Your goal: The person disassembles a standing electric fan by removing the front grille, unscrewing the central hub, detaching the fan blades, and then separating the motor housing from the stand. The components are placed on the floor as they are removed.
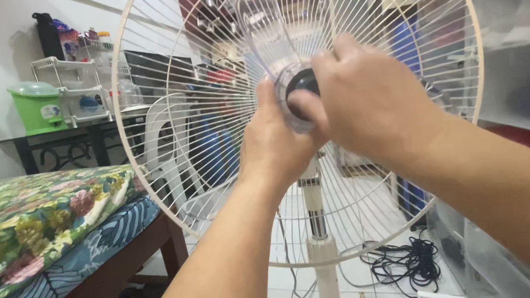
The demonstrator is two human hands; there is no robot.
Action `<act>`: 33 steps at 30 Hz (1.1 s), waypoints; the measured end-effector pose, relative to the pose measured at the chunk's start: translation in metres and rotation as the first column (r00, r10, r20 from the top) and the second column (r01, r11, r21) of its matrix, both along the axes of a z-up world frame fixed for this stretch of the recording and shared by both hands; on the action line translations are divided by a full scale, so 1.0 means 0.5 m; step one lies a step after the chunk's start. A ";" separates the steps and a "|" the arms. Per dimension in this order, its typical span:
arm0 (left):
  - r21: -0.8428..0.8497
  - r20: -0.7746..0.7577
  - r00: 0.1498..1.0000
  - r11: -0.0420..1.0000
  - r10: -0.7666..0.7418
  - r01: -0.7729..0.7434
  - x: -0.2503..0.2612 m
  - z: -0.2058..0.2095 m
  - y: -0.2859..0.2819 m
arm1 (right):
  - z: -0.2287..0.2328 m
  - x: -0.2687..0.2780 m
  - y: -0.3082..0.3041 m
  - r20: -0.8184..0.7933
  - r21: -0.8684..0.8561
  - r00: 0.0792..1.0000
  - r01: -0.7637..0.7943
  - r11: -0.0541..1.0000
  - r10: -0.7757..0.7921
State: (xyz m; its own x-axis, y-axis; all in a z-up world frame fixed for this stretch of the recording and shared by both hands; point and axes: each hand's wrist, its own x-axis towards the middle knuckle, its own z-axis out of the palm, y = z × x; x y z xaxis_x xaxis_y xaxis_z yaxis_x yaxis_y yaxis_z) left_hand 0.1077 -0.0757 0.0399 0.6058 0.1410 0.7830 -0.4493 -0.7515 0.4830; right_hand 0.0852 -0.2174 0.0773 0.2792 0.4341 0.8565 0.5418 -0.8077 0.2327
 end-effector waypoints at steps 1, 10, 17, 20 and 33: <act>0.011 0.020 0.999 0.999 -0.037 0.036 -0.005 0.001 0.001 | -0.003 -0.004 -0.003 0.135 -0.043 0.985 -0.106 0.993 0.111; 0.015 -0.044 0.999 1.000 0.014 -0.014 -0.008 0.012 0.004 | -0.004 0.008 0.002 0.096 -0.102 0.992 -0.069 0.992 0.078; -0.015 0.260 0.958 0.991 -0.125 0.133 0.023 -0.013 0.003 | 0.010 -0.007 0.003 -0.078 -0.086 0.997 -0.036 0.996 0.029; -0.033 0.384 0.916 0.989 -0.120 0.143 0.035 -0.027 -0.006 | 0.012 -0.008 0.003 -0.319 -0.086 0.886 0.325 0.942 -0.336; 0.014 0.268 0.958 0.995 -0.099 0.099 0.030 -0.021 0.012 | -0.012 0.012 0.007 0.119 -0.119 0.982 0.159 0.980 -0.145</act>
